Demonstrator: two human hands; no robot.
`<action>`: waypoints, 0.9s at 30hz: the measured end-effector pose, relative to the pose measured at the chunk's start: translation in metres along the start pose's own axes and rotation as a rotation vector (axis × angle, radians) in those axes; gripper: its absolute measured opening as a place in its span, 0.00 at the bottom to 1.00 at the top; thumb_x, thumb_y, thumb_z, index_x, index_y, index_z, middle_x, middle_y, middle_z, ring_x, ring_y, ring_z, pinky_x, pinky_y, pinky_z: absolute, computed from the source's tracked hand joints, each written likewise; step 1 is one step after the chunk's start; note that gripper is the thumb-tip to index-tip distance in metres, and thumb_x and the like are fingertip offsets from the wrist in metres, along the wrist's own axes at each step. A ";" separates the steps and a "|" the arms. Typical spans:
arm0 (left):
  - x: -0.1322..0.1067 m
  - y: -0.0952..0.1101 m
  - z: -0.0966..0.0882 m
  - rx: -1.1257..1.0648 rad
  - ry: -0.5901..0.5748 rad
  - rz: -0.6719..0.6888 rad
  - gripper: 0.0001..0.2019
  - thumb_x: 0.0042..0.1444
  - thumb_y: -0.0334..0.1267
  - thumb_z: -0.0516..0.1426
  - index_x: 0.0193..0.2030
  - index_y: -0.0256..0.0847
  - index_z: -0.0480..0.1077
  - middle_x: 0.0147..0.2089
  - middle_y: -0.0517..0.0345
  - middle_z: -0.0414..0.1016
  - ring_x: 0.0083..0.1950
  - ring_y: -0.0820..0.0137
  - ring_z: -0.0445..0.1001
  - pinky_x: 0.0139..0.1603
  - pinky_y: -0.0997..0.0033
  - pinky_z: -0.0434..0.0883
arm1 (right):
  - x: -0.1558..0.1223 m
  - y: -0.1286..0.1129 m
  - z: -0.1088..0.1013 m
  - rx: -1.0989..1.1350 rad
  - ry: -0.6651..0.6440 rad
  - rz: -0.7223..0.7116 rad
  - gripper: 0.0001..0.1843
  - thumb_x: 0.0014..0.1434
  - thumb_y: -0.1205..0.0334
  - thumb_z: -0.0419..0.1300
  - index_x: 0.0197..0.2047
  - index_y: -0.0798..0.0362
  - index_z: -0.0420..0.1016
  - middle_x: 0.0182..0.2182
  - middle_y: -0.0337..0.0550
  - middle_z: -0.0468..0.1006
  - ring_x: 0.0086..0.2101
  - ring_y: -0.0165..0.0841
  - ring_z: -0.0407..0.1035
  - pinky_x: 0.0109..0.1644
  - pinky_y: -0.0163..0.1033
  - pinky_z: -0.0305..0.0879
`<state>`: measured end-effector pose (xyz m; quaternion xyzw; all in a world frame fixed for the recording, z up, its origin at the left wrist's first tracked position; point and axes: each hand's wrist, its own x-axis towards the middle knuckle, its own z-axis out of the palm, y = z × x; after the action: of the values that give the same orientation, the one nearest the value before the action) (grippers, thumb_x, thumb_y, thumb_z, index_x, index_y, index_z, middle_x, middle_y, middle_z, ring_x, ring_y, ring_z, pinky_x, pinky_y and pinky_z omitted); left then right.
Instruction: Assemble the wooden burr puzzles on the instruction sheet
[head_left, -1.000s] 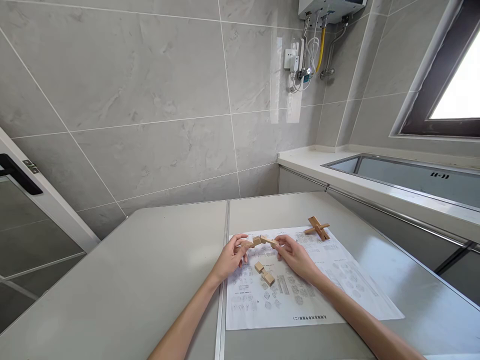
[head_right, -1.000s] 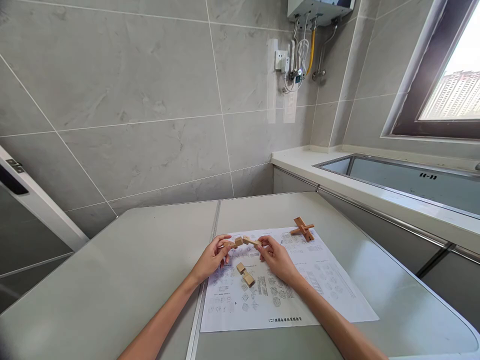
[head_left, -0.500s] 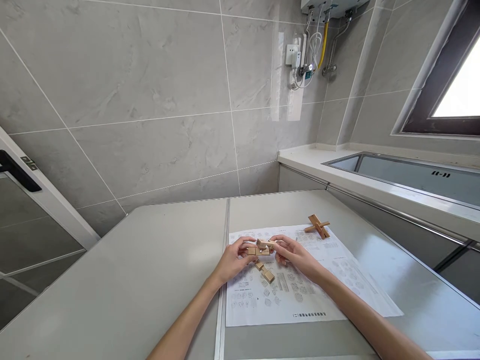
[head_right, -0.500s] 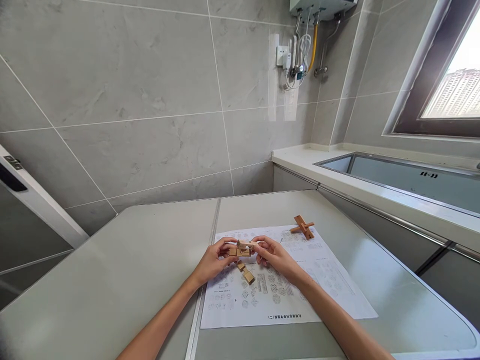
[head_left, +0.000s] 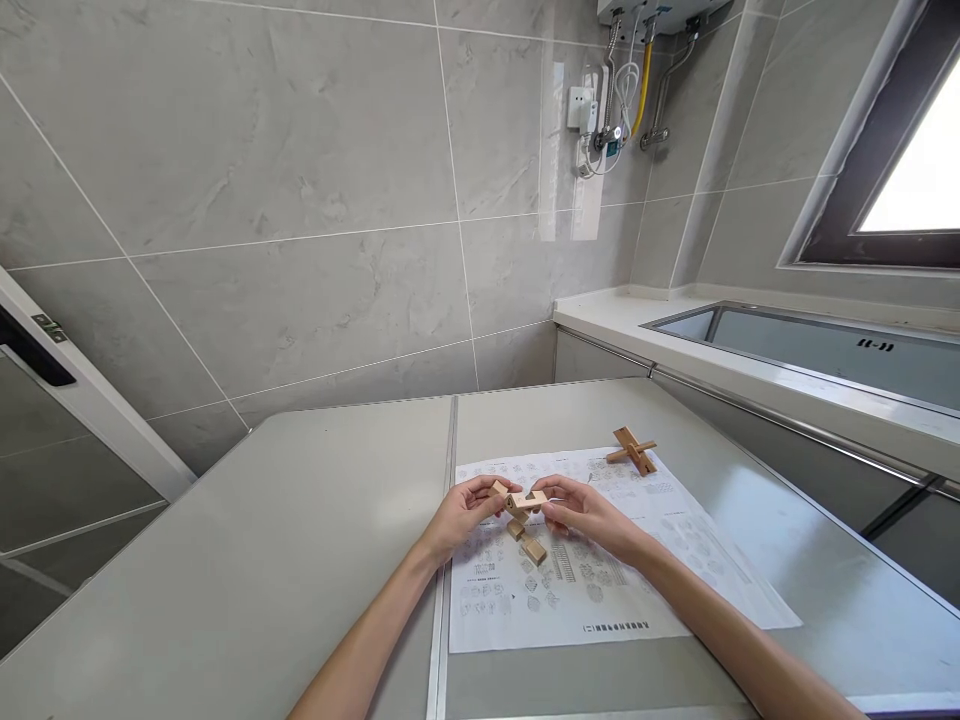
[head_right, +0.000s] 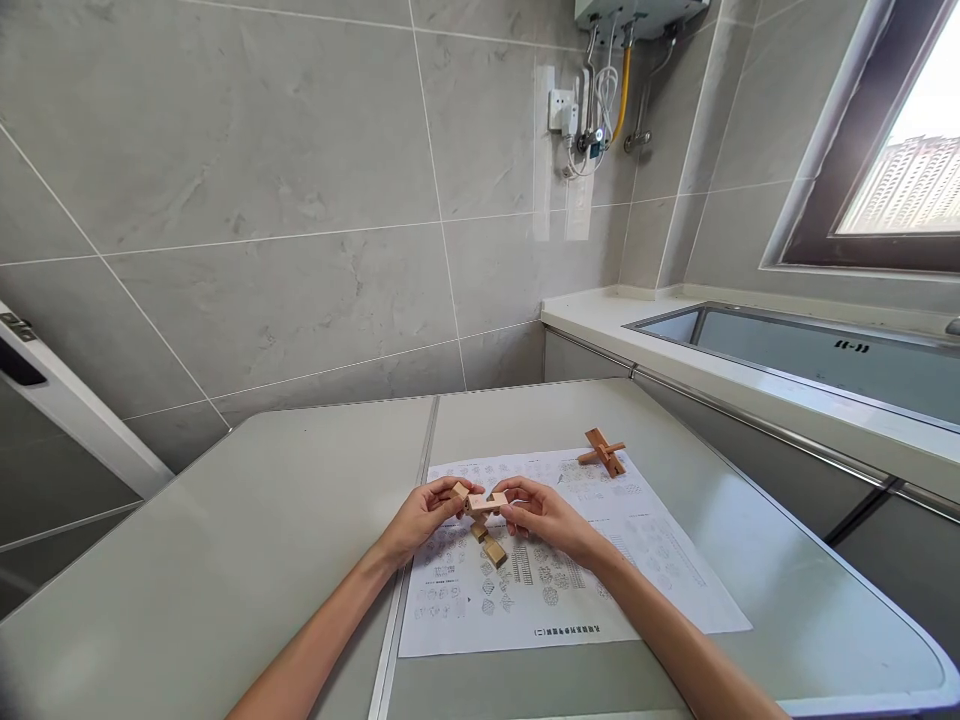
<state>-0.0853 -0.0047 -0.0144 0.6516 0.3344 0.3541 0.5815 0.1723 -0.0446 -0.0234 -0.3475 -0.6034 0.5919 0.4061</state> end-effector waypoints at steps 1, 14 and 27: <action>0.000 0.000 0.001 -0.004 -0.008 -0.004 0.23 0.62 0.55 0.67 0.55 0.40 0.80 0.49 0.49 0.81 0.47 0.64 0.78 0.51 0.66 0.71 | 0.000 0.001 -0.001 -0.014 0.000 0.003 0.23 0.64 0.40 0.68 0.54 0.45 0.77 0.37 0.37 0.76 0.32 0.32 0.69 0.35 0.38 0.63; 0.000 -0.002 0.004 -0.091 -0.042 -0.099 0.22 0.58 0.52 0.71 0.53 0.40 0.79 0.54 0.47 0.81 0.50 0.61 0.82 0.56 0.63 0.74 | 0.003 0.010 -0.002 -0.010 -0.034 -0.012 0.24 0.62 0.41 0.69 0.53 0.46 0.79 0.46 0.42 0.78 0.35 0.33 0.71 0.41 0.41 0.70; 0.001 -0.005 0.005 -0.112 -0.062 -0.193 0.28 0.61 0.55 0.68 0.62 0.42 0.79 0.57 0.47 0.84 0.59 0.55 0.81 0.63 0.57 0.75 | 0.004 0.015 0.003 -0.394 0.147 -0.082 0.19 0.66 0.43 0.65 0.52 0.46 0.81 0.38 0.42 0.84 0.33 0.36 0.72 0.40 0.42 0.70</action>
<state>-0.0809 -0.0063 -0.0199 0.5936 0.3572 0.2944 0.6583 0.1667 -0.0412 -0.0380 -0.4374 -0.6898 0.4185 0.3972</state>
